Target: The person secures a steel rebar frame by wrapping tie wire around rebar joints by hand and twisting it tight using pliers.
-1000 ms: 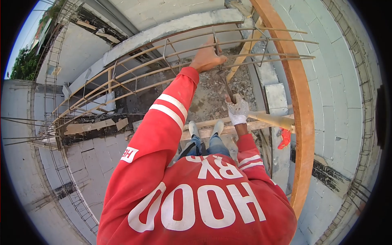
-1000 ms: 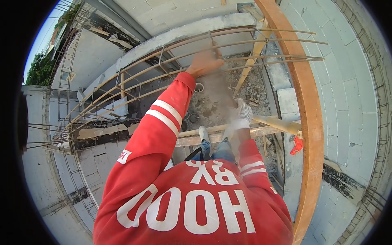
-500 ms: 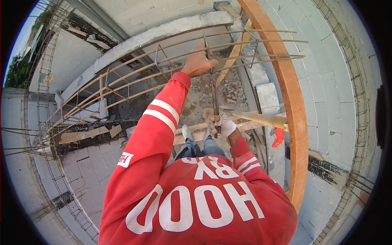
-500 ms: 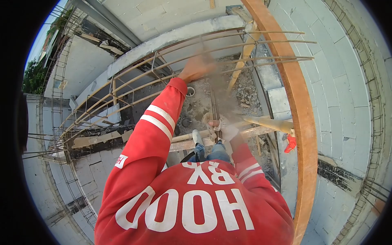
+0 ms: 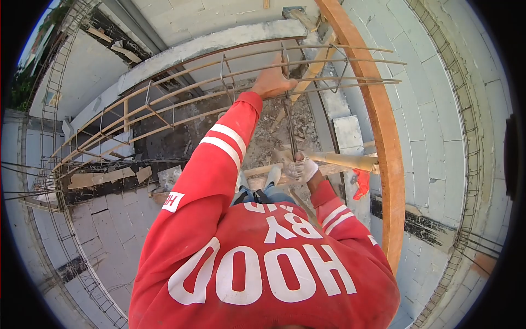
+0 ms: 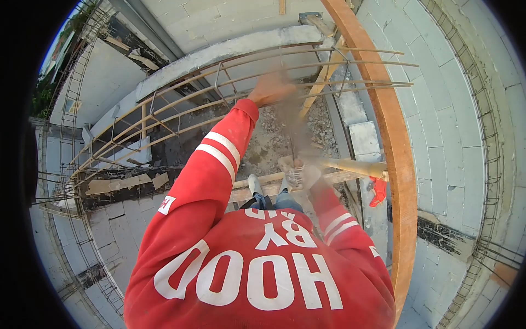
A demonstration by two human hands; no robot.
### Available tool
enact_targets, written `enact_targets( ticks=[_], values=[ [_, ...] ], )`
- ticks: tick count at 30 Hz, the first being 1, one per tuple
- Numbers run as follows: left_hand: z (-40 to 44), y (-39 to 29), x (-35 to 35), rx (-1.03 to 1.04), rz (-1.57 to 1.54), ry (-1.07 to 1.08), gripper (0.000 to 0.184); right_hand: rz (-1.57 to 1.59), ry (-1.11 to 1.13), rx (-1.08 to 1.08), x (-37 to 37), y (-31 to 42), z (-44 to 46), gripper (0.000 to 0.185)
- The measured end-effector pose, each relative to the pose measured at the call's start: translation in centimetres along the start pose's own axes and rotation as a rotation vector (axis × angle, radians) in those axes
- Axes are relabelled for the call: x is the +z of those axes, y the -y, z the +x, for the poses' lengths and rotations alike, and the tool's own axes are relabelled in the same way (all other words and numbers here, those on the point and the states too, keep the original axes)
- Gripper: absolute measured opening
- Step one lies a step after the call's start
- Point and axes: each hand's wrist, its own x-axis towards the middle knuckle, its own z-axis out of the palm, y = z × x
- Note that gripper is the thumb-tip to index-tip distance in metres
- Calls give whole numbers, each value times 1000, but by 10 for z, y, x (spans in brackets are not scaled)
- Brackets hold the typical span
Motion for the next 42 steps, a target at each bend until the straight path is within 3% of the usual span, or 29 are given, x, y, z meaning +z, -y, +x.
enact_targets(
  ticks=[4,5,6,11,14,15,17,18,19,21,22,24,25,27,28,30,32,34,35,36,37,38,40,41,42],
  values=[
    [4,-6,-7,50,-35,-78,60,666,347,94,34,20,3,47],
    [-2,-7,-5,15,-17,-37,60,460,25,49,41,22,-4,52],
    [-4,-7,-3,28,-28,-49,61,454,23,52,42,26,-8,52],
    [-1,-10,-2,48,-42,-80,68,-198,-197,-193,35,45,-23,40],
    [-7,-9,3,-22,22,5,76,538,101,196,17,28,-14,38],
    [-13,-4,8,-5,67,-11,77,891,414,108,35,26,-12,31],
    [-36,-15,-2,22,118,-39,77,1225,579,-6,61,28,-19,38],
    [-73,-41,-15,110,70,-187,72,1386,683,-47,75,29,-23,43],
    [-108,-56,-22,201,23,-333,68,1232,515,-48,69,19,-25,51],
    [-156,-53,-21,138,-44,-332,55,1077,356,14,58,8,-26,68],
    [-175,-46,-11,143,-40,-319,55,1087,353,4,57,7,-31,68],
    [-202,-24,14,-50,-403,-453,36,1022,300,70,67,16,-45,65],
    [-208,-24,13,-38,-404,-430,36,922,130,93,84,35,-58,63],
    [-214,-24,10,-464,-1307,-54,28,975,133,168,108,55,-65,62],
    [-217,-8,12,-461,-1304,-27,28,978,195,216,112,53,-64,63],
    [-220,38,21,-254,-1040,198,41,985,246,245,124,58,-64,63],
    [-227,17,-1,-265,-943,145,31,687,261,205,148,77,-68,63],
    [-234,25,-20,-75,-75,8,25,591,335,151,145,65,-60,62],
    [-237,28,-27,-61,-71,33,25,585,401,201,142,53,-55,61],
    [-239,32,-34,41,151,-92,22,580,467,248,140,40,-52,62],
    [-240,35,-41,153,366,-220,20,704,383,317,139,26,-49,64],
    [-241,37,-49,180,362,-195,20,720,365,288,140,10,-49,64],
    [-240,31,-69,201,273,-275,22,417,82,232,145,-12,-49,57],
    [-241,25,-77,226,266,-256,22,265,36,205,143,-15,-48,22],
    [-244,19,-87,115,77,-160,24,275,16,187,145,-20,-48,22]
  ],
)
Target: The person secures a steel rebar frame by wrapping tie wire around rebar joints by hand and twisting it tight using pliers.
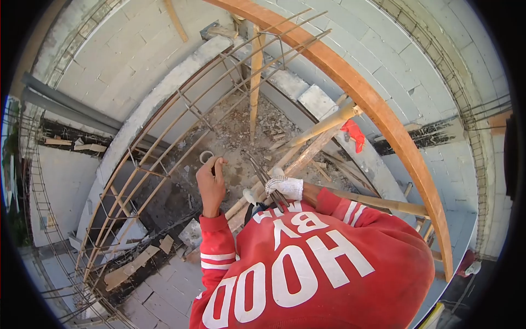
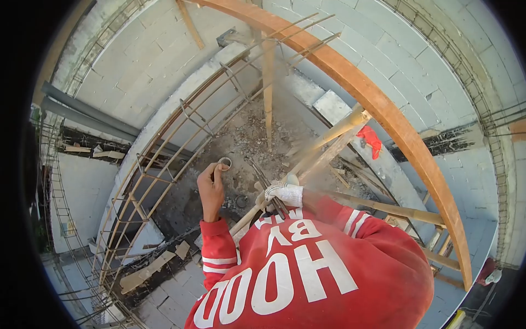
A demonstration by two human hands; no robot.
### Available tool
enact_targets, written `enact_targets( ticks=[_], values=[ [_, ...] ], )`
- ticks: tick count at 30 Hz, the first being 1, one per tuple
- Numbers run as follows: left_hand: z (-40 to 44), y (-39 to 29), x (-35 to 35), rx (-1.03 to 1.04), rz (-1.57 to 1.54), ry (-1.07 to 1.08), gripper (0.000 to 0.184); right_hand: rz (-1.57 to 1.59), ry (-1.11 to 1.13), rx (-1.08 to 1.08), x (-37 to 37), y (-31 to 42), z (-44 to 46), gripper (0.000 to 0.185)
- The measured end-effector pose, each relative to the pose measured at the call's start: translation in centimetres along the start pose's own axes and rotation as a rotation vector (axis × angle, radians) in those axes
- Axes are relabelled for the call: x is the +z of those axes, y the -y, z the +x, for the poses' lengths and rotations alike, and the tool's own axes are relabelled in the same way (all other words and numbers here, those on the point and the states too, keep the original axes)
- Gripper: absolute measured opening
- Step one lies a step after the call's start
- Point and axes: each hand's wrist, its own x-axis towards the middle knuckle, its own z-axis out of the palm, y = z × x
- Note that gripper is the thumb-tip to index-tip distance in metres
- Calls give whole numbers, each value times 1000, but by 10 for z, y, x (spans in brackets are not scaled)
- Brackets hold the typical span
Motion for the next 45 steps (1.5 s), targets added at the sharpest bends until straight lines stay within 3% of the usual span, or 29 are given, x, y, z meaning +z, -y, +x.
enact_targets(
  ticks=[1,2,3,4,6,7,8,10,12,14,16,21,24,26,28,30,31,33,34,36,40,43,45],
  values=[
    [1,-2,-5,-117,-183,88,27,-18,-72,-34,0,-3,3,25],
    [2,0,-7,-82,-195,95,27,-43,-145,-75,-4,1,7,28],
    [-4,3,-9,-152,-257,185,28,-130,-387,-109,6,13,-4,31],
    [-11,6,-9,-226,-317,277,30,-127,-410,-129,17,31,-21,31],
    [-27,17,0,-265,-377,333,31,-263,-700,-238,24,63,-53,28],
    [-36,24,8,-324,-429,369,32,-579,-877,-543,-9,57,-55,36],
    [-43,32,15,-315,-432,370,32,-764,-959,-565,-30,72,-76,42],
    [-61,44,24,-432,-544,475,30,-1133,-1172,-577,-72,103,-117,55],
    [-73,44,29,-474,-565,496,29,-1318,-1349,-536,-109,133,-162,55],
    [-71,40,33,-509,-587,512,27,-1421,-1523,-274,-123,163,-197,55],
    [-68,36,38,-425,-609,544,27,-1484,-1613,-180,-157,176,-222,57],
    [-27,8,52,-418,-625,520,24,-1572,-1587,-119,-222,177,-247,57],
    [6,-12,70,-365,-609,486,23,-1708,-1548,-22,-222,176,-242,56],
    [23,-29,85,-323,-600,428,22,-1657,-1626,-56,-208,176,-238,56],
    [36,-52,103,-286,-590,365,22,-1636,-1775,-425,-199,171,-231,50],
    [53,-90,119,-125,-553,388,19,-1260,-1662,-834,-201,155,-209,42],
    [60,-108,130,-158,-554,336,19,-1060,-1400,-905,-186,156,-192,42],
    [73,-139,155,5,-530,285,14,-669,-949,-885,-132,158,-154,43],
    [74,-149,171,-21,-522,247,14,-487,-762,-818,-106,159,-140,45],
    [84,-162,198,198,-199,198,14,4,-417,-741,-113,148,-98,43],
    [91,-171,228,203,-92,-66,16,-19,-496,-763,-116,168,-75,41],
    [97,-176,198,130,-38,-11,17,-22,-467,-704,-110,203,-66,34],
    [109,-167,163,169,62,-313,20,-586,-547,-791,-123,226,-59,34]
  ],
)
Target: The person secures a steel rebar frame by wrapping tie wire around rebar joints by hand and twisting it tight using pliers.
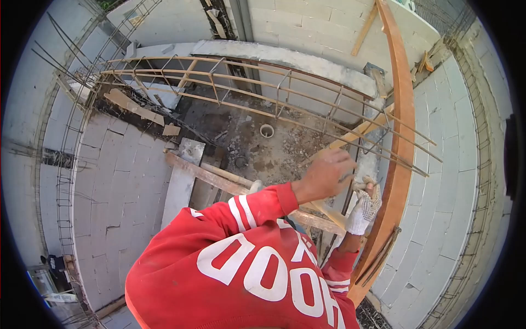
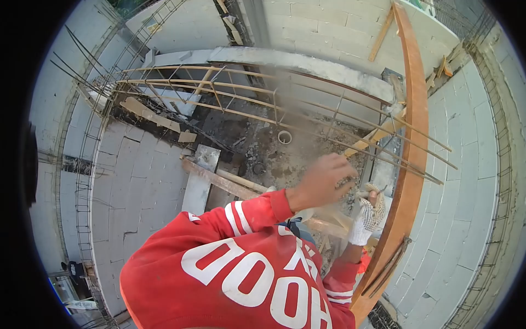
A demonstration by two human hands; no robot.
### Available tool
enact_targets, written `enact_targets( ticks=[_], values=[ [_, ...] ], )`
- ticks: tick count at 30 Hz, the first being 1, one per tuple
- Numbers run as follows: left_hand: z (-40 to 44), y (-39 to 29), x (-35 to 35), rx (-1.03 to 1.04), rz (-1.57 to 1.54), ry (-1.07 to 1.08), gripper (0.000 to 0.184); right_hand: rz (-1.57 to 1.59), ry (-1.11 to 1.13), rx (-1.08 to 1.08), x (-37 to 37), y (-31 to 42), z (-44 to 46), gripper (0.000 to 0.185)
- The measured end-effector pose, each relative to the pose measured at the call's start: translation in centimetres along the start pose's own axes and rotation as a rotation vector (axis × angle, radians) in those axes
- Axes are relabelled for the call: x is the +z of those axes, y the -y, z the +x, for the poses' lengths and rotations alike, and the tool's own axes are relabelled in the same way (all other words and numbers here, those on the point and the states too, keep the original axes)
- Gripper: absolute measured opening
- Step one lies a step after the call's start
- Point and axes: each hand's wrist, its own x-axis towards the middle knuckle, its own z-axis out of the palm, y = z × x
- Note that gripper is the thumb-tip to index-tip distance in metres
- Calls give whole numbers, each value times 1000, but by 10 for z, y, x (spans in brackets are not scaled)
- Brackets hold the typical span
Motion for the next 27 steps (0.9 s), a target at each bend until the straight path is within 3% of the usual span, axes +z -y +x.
enact_targets(
  ticks=[4,7,9,13,15,16,17,19,20,23,27],
  values=[
    [43,48,-69,22,412,-318,27,-150,178,46,9,-27,33,37],
    [54,69,-98,-25,564,-187,35,47,115,38,25,-70,61,35],
    [59,85,-104,39,560,-118,35,319,-53,227,37,-61,68,31],
    [81,97,-106,77,605,-16,34,154,-268,147,34,-68,103,25],
    [92,103,-104,-169,648,151,35,551,-294,167,40,-57,110,24],
    [96,104,-102,-59,642,-9,37,681,-244,201,41,-57,116,24],
    [97,105,-99,-44,641,-5,37,690,-255,194,42,-56,119,24],
    [104,89,-99,-234,678,-130,35,373,-415,160,51,-52,126,28],
    [107,88,-100,-218,686,-186,32,382,-426,162,52,-51,125,28],
    [111,71,-105,-238,648,-238,30,98,-517,-133,49,-32,120,41],
    [98,74,-98,-194,647,-288,27,176,-543,-76,51,-52,111,43]
  ],
)
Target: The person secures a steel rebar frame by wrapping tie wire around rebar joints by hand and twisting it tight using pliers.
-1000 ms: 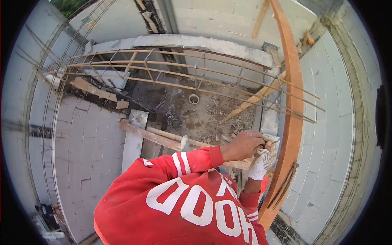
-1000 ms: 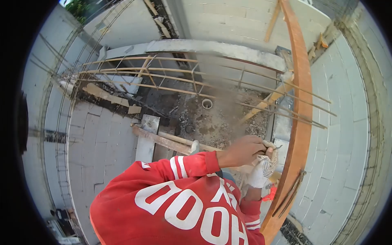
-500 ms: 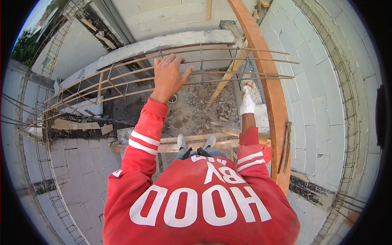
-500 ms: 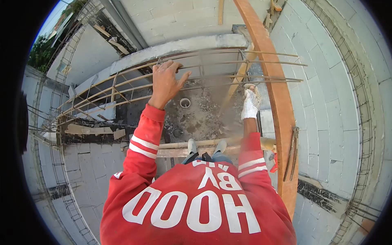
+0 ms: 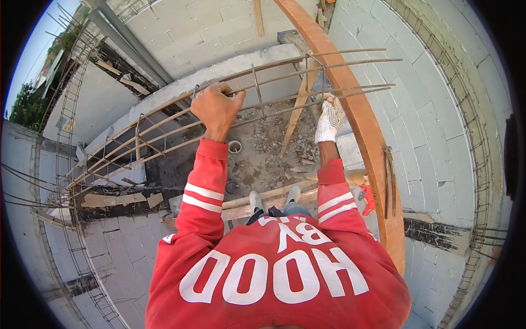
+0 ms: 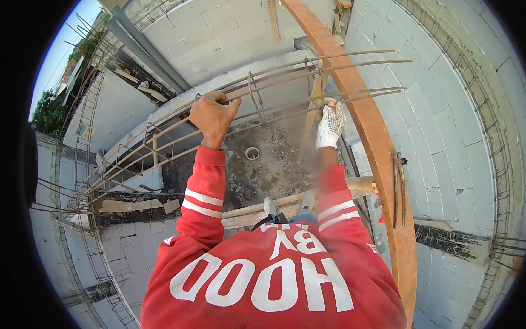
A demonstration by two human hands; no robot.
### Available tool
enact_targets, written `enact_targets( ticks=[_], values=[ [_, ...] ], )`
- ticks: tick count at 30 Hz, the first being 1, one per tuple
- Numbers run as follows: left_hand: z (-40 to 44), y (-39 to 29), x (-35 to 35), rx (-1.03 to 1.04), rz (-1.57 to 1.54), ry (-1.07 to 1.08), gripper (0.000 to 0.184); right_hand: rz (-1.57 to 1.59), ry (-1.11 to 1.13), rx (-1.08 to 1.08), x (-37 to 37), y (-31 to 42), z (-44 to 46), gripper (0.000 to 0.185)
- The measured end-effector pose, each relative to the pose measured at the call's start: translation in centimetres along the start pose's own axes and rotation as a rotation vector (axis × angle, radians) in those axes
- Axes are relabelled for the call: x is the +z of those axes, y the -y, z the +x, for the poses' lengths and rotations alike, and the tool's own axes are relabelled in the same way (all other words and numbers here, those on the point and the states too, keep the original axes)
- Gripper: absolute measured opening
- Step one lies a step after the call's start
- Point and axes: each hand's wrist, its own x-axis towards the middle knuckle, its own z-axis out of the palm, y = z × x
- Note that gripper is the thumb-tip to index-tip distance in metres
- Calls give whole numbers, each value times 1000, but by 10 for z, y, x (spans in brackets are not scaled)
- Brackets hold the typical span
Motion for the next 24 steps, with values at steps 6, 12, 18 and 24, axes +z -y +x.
enact_targets(
  ticks=[6,12,18,24],
  values=[
    [-25,10,12,12,-11,32,27,-853,214,-321,-51,34,-6,31],
    [-21,-1,4,7,0,7,23,-1218,661,-594,-50,73,94,27],
    [-36,2,6,30,-52,-35,19,-1364,739,-705,-27,48,144,26],
    [-41,4,11,-10,-96,-34,21,-1351,1037,-580,-33,51,142,24]
  ],
)
